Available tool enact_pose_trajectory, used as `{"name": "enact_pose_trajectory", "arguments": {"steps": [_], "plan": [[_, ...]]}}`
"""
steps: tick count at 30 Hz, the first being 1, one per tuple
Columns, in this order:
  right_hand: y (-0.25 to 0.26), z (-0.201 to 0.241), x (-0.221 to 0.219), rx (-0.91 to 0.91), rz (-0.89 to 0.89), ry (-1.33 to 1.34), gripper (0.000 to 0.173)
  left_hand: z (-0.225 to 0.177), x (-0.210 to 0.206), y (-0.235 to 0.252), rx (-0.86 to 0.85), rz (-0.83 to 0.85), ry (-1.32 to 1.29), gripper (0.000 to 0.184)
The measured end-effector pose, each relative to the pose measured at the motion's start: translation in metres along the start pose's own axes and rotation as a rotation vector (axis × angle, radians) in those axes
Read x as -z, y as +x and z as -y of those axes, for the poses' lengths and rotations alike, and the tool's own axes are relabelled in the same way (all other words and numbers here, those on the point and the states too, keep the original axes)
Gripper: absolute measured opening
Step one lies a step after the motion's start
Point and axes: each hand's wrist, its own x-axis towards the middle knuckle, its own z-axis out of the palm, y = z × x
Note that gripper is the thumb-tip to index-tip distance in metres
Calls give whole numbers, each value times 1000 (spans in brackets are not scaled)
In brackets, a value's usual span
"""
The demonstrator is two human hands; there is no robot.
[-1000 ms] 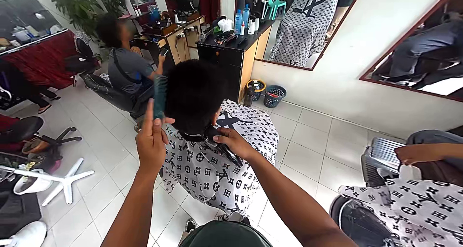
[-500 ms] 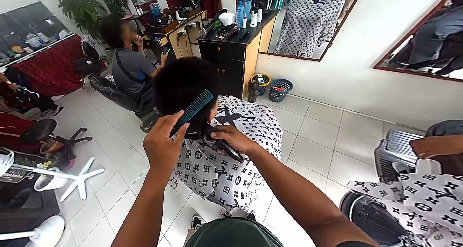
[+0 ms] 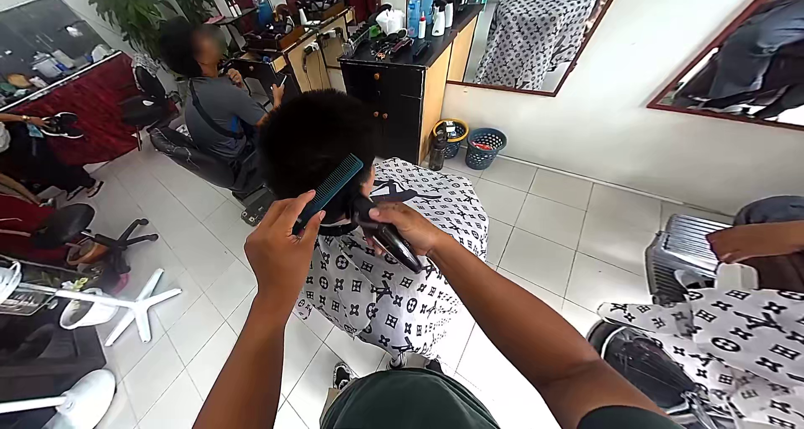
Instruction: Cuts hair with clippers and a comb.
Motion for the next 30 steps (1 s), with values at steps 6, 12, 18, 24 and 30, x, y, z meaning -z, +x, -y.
{"name": "enact_pose_trajectory", "arguments": {"steps": [6, 12, 18, 24, 30], "plan": [[-2, 7, -3, 87, -17, 146, 47, 3, -4, -2, 5, 28, 6, 30], [-20, -14, 3, -190, 3, -560, 33, 16, 7, -7, -110, -3, -173, 31], [-2, -36, 0, 31, -240, -752, 38, 32, 6, -18, -53, 5, -186, 33], [1, -31, -7, 161, -223, -496, 29, 35, -1, -22, 8, 29, -182, 33], [5, -30, 3, 110, -153, -480, 27, 36, -2, -21, 21, 38, -186, 33]]}}
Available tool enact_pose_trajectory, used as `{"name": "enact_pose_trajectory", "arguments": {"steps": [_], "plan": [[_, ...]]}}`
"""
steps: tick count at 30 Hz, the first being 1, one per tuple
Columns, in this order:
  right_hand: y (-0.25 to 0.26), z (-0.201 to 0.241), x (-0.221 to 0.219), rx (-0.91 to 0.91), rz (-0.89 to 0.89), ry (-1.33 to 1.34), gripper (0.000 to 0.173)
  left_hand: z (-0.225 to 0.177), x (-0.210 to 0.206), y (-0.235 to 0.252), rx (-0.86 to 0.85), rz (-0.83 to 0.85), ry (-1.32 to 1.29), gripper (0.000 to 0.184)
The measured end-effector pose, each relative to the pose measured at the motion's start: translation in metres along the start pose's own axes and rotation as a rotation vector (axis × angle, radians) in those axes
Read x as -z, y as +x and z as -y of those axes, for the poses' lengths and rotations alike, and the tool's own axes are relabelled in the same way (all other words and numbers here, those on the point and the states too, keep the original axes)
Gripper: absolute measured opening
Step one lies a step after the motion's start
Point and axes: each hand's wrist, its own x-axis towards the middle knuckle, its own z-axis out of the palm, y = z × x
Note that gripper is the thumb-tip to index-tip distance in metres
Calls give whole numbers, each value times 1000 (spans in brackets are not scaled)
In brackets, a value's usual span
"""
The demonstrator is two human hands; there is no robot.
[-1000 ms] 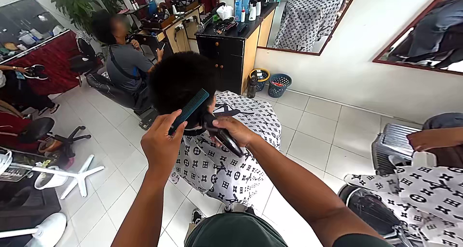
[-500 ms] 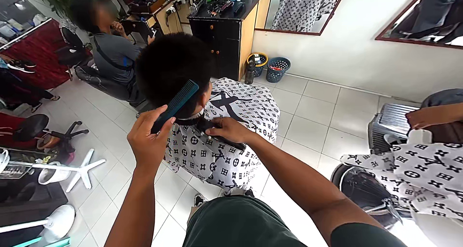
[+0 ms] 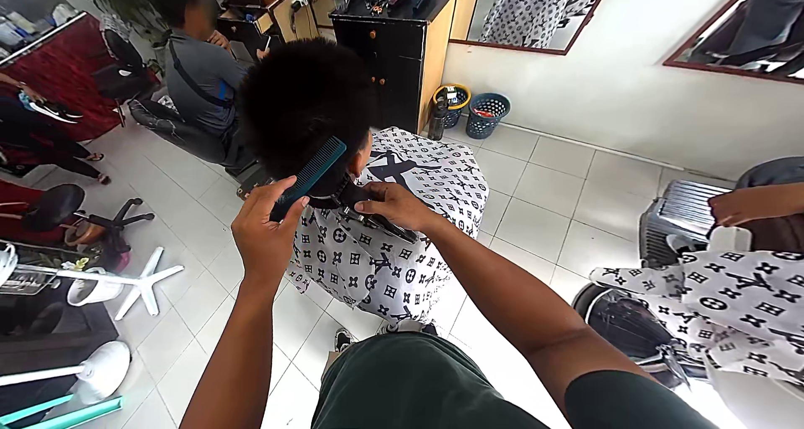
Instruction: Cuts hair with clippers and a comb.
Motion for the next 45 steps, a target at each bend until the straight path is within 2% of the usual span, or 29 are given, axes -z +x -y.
{"name": "enact_pose_trajectory", "arguments": {"steps": [3, 8, 11, 13, 15, 17, 20, 22, 24, 26, 28, 32, 36, 42, 45], "plan": [[-1, 4, -4, 80, 27, 252, 29, 2, -2, -1, 0, -5, -10, 33], [0, 9, 0, -79, 61, 74, 26, 0, 0, 0, 20, 10, -1, 34], [0, 7, -4, 34, 53, 402, 33, 2, -3, 0, 7, 2, 3, 33], [-6, 9, 0, 54, 89, 487, 42, 5, -1, -1, -105, -5, 56, 30], [-22, 9, 8, -34, 111, 335, 38, 10, 9, 0, -317, 4, 179, 27], [-40, 1, 14, -136, 114, 259, 29, 17, 18, 3, -423, 54, 325, 28], [-65, -18, 15, -206, 2, 376, 30, 40, 16, -2, -465, 306, 463, 27], [-78, -25, 15, -210, -67, 426, 31, 49, 14, -3, -566, 415, 408, 25], [-88, -29, 11, -223, -137, 471, 33, 44, 25, 7, -567, 338, 233, 29], [-99, -30, -2, -274, -227, 503, 44, 38, 40, 31, -406, 212, 70, 34], [-108, -29, -17, -320, -309, 512, 52, 36, 49, 65, -360, 150, 22, 38], [-112, -24, -57, -338, -466, 499, 53, 56, 39, 120, -516, 295, -43, 56], [-102, -16, -108, -357, -644, 519, 54, 76, 19, 137, -631, 318, -132, 52], [-74, 0, -170, -271, -1017, 557, 43, 80, 9, 155, -606, 395, -236, 53], [-68, -3, -182, -241, -1027, 489, 28, 78, 4, 165, -592, 446, -227, 55]]}}
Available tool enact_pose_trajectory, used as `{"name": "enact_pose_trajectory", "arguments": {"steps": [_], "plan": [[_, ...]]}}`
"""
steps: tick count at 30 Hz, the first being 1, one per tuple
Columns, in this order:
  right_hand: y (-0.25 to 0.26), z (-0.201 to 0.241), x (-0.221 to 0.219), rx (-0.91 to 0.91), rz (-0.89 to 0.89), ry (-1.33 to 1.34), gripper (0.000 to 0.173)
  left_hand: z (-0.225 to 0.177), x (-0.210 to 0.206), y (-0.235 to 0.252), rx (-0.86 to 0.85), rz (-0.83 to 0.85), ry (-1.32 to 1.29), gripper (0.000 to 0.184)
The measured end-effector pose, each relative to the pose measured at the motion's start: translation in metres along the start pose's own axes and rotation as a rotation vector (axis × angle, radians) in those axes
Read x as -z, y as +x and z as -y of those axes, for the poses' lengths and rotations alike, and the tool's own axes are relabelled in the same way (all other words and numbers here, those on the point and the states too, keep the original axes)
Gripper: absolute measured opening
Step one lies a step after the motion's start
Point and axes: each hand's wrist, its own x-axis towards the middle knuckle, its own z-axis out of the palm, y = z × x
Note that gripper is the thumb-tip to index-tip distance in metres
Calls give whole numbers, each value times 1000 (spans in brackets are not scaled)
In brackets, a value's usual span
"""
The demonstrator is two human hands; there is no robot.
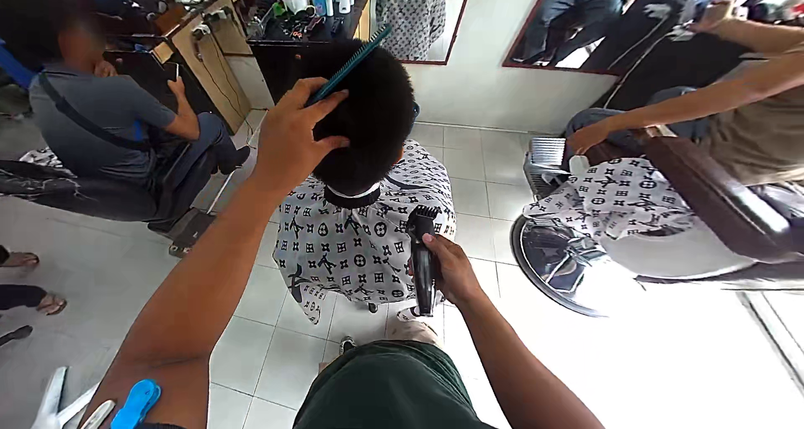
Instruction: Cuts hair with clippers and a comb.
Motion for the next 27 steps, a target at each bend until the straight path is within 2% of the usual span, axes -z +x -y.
{"name": "enact_pose_trajectory", "arguments": {"steps": [2, 8, 15, 17, 19, 23, 27], "plan": [[2, -2, -8, 12, 28, -54, 24, 2, 1, 8, 12, 32, 12, 56], [15, 1, -40, -28, 65, -162, 26, 11, -1, 27, 65, 106, 9, 58], [33, 22, -97, -8, 54, -291, 36, 22, 0, 36, 39, 158, 6, 65], [37, 26, -113, -13, 11, -296, 39, 30, 7, 34, -30, 120, -52, 58], [40, 28, -123, -29, -38, -305, 41, 39, 17, 30, -106, 73, -131, 42], [39, 23, -137, -4, -111, -296, 41, 58, 32, 16, -172, 69, -248, 55], [37, 18, -144, 32, -149, -274, 38, 76, 35, 2, -224, 93, -258, 38]]}}
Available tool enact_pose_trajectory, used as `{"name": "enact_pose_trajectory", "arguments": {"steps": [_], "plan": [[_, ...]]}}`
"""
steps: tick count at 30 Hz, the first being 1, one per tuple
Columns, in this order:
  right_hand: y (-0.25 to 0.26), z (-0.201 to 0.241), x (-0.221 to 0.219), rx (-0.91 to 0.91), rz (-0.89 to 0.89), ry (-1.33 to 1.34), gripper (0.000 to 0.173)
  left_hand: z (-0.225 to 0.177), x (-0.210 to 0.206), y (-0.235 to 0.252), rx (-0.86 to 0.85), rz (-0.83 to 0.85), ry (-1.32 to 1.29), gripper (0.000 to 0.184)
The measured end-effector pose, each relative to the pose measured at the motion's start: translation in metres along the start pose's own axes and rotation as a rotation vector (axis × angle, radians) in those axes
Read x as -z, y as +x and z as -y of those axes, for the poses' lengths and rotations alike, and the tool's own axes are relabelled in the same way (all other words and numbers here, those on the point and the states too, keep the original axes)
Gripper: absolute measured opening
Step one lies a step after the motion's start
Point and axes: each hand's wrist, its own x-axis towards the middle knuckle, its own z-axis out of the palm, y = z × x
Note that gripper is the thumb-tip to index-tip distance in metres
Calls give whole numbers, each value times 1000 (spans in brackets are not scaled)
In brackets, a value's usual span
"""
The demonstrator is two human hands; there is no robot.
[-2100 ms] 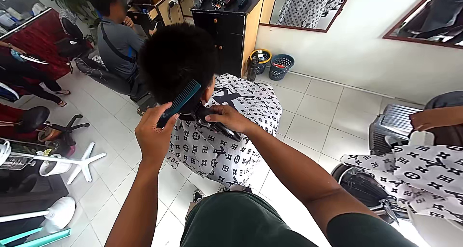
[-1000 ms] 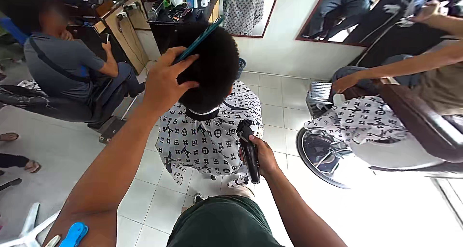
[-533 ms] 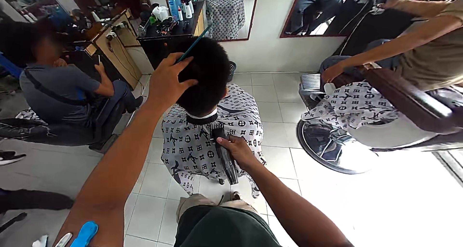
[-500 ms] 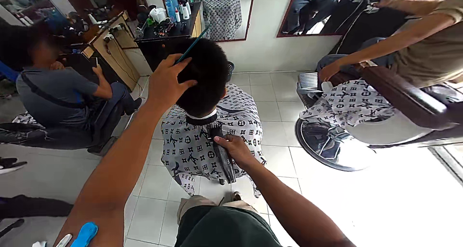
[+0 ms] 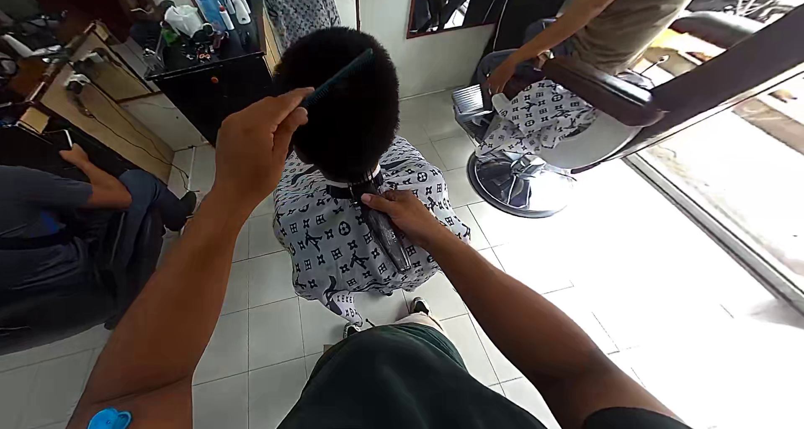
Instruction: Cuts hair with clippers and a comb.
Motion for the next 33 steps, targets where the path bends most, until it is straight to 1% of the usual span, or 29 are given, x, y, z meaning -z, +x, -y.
{"name": "enact_pose_trajectory", "arguments": {"steps": [3, 5, 9, 13, 15, 17, 18, 21, 22, 23, 25, 26, 27, 30, 31, 32, 33], "plan": [[-1, -1, -7, 36, -50, -12, 39, 8, -3, -7, -61, -6, 7, 34], [-3, 1, -10, 77, -81, -82, 42, 12, -8, -8, -95, -14, -2, 33], [-2, 3, -8, 0, -77, -76, 40, 17, -15, -11, -135, -9, -5, 30], [-3, 3, -10, 129, -112, -189, 40, 18, -24, -12, -130, 21, -7, 27], [-2, 4, -9, 83, -104, -231, 41, 19, -25, -13, -133, 22, 11, 27], [-2, 4, -8, 9, -87, -207, 44, 20, -26, -15, -132, 24, 20, 27], [-2, 4, -9, 19, -85, -186, 43, 20, -27, -15, -129, 27, 22, 27], [-3, 2, -13, 209, -81, -130, 34, 20, -31, -17, -118, 32, 26, 26], [-3, 2, -13, 243, -78, -141, 33, 20, -33, -18, -117, 34, 29, 26], [-4, 3, -13, 221, -84, -170, 35, 21, -33, -18, -118, 36, 31, 25], [-4, 6, -11, 90, -88, -252, 41, 21, -32, -19, -110, 44, 33, 26], [-3, 6, -11, 57, -85, -261, 44, 21, -32, -20, -103, 49, 33, 26], [-3, 6, -12, 66, -83, -243, 43, 21, -32, -20, -101, 55, 34, 26], [-7, 7, -16, 257, -84, -154, 34, 22, -35, -19, -99, 59, 37, 26], [-8, 8, -17, 287, -82, -162, 34, 22, -36, -20, -98, 61, 39, 26], [-8, 9, -16, 260, -86, -192, 35, 23, -36, -20, -98, 62, 42, 26], [-7, 11, -15, 193, -92, -229, 38, 23, -36, -20, -98, 63, 47, 26]]}}
